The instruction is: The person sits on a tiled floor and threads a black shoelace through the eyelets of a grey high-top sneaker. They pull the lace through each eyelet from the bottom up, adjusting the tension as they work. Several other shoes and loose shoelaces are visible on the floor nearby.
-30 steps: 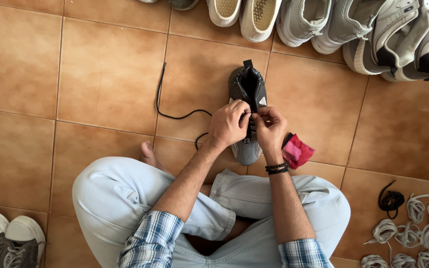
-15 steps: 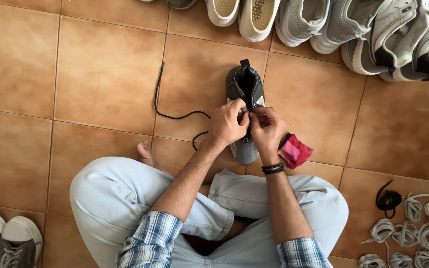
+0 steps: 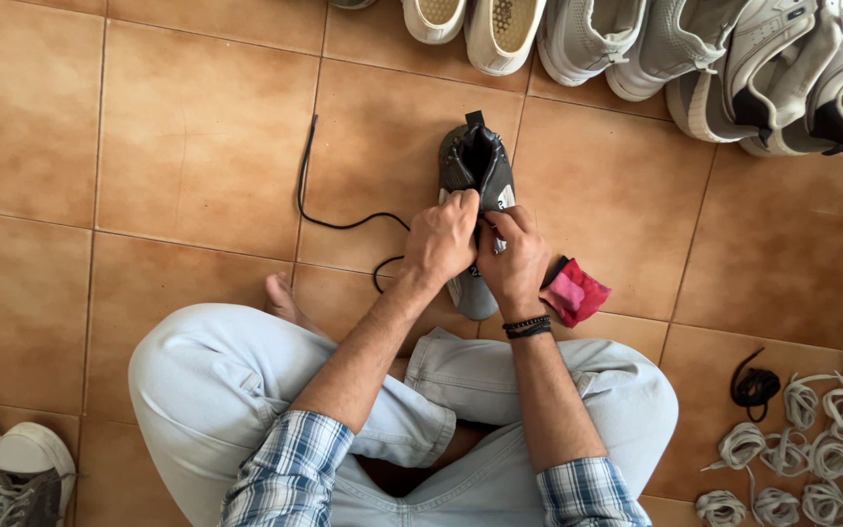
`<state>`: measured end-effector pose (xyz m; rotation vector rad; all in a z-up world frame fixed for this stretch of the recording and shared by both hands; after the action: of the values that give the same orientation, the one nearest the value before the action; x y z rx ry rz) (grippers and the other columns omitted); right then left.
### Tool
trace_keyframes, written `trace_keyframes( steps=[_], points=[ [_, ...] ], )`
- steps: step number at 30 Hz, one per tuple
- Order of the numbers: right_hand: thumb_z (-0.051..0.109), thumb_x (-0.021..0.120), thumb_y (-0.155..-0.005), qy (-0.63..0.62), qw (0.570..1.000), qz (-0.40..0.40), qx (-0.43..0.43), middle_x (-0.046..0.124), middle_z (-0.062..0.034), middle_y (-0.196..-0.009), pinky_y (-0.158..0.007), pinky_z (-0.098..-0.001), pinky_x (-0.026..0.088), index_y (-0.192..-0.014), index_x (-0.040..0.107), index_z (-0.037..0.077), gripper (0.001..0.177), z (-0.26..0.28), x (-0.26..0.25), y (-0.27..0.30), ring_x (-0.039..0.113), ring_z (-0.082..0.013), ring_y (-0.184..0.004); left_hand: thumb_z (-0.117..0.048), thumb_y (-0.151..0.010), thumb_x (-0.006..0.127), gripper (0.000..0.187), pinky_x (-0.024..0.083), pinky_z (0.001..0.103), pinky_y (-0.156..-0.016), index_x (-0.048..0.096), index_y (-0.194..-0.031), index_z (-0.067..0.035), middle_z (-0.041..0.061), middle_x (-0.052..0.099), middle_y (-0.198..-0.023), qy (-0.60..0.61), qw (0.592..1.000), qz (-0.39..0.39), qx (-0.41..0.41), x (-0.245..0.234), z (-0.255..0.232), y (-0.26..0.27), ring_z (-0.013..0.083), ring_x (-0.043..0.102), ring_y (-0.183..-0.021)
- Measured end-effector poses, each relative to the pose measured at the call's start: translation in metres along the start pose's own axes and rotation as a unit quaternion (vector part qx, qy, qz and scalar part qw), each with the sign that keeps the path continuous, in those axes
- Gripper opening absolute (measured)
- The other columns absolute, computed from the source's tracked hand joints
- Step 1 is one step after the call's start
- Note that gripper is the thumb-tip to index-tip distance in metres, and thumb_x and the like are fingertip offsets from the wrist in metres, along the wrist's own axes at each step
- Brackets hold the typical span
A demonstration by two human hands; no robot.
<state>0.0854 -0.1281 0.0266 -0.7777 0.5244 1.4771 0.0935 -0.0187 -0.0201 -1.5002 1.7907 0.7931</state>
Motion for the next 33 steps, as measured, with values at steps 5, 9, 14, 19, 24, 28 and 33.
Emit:
trace_keyframes(
  steps=[5, 9, 14, 19, 24, 28, 33],
  points=[
    [0.006, 0.076, -0.085, -0.009, 1.0, 0.015, 0.004, 0.07, -0.0101, -0.094, -0.071, -0.0417, 0.055, -0.096, 0.075, 0.006, 0.011, -0.001, 0.003, 0.001, 0.07, -0.0335, -0.083, -0.002, -0.079, 0.066, 0.019, 0.057, 0.05, -0.07, 0.054, -0.093, -0.001, 0.021, 0.069, -0.088, 0.063, 0.996, -0.019, -0.054, -0.005, 0.013, -0.003, 0.0414, 0.069, -0.081],
    [0.005, 0.076, -0.085, -0.013, 1.0, 0.019, -0.002, 0.07, -0.0104, -0.095, -0.072, -0.0425, 0.054, -0.096, 0.075, 0.006, 0.01, 0.0, 0.004, 0.0, 0.069, -0.034, -0.085, -0.002, -0.08, 0.065, 0.016, 0.055, 0.052, -0.074, 0.054, -0.091, -0.002, 0.021, 0.069, -0.088, 0.084, 0.994, -0.022, -0.074, -0.002, 0.017, -0.005, 0.0426, 0.068, -0.085],
    [0.004, 0.074, -0.088, -0.016, 1.0, -0.001, -0.014, 0.069, -0.0117, -0.097, -0.072, -0.042, 0.054, -0.099, 0.074, 0.006, 0.011, 0.003, 0.001, 0.0, 0.069, -0.0342, -0.085, 0.0, -0.083, 0.063, 0.017, 0.055, 0.05, -0.072, 0.055, -0.098, -0.002, 0.019, 0.069, -0.093, 0.09, 0.996, -0.02, -0.021, -0.005, 0.011, -0.006, 0.0412, 0.067, -0.088],
    [-0.005, 0.071, -0.088, -0.125, 0.992, -0.001, 0.035, 0.066, -0.0125, -0.095, -0.069, -0.0353, 0.054, -0.101, 0.072, 0.001, 0.014, -0.016, 0.006, 0.001, 0.067, -0.0266, -0.078, -0.001, -0.086, 0.064, 0.019, 0.056, 0.048, -0.07, 0.056, -0.104, -0.002, 0.016, 0.069, -0.101, 0.093, 0.996, -0.019, -0.001, -0.009, 0.009, -0.007, 0.039, 0.068, -0.088],
    [-0.008, 0.066, -0.092, -0.267, 0.955, 0.032, 0.126, 0.065, -0.0069, -0.095, -0.066, -0.0268, 0.053, -0.103, 0.067, -0.002, 0.012, -0.05, 0.03, 0.007, 0.067, -0.0119, -0.076, -0.005, -0.09, 0.067, 0.018, 0.055, 0.048, -0.071, 0.058, -0.105, -0.004, 0.015, 0.069, -0.104, 0.113, 0.993, -0.029, -0.016, -0.017, 0.009, -0.006, 0.0386, 0.068, -0.089],
    [-0.004, 0.062, -0.1, -0.367, 0.904, 0.034, 0.216, 0.065, -0.0037, -0.092, -0.066, -0.0244, 0.057, -0.105, 0.061, 0.0, 0.006, -0.071, 0.048, 0.014, 0.067, -0.0085, -0.074, -0.006, -0.09, 0.069, 0.017, 0.055, 0.046, -0.071, 0.06, -0.104, -0.005, 0.014, 0.068, -0.1, 0.129, 0.99, -0.048, -0.013, -0.019, 0.004, -0.005, 0.0375, 0.068, -0.088],
    [-0.005, 0.064, -0.095, -0.281, 0.934, -0.029, 0.219, 0.067, -0.0052, -0.092, -0.054, -0.0259, 0.054, -0.102, 0.062, -0.001, 0.008, -0.068, 0.029, 0.014, 0.066, -0.0099, -0.063, -0.008, -0.092, 0.07, 0.014, 0.054, 0.046, -0.07, 0.059, -0.101, -0.006, 0.012, 0.066, -0.095, 0.129, 0.991, -0.041, 0.011, -0.014, -0.001, -0.007, 0.0358, 0.068, -0.088]
  ],
)
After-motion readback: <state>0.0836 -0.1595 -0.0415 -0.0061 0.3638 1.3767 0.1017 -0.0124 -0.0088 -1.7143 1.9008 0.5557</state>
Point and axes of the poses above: each hand's wrist, its own y-axis away from the middle knuckle, its own x-axis out of the palm, z = x × y, the point moved 9 cm from there along -y, towards the middle knuckle
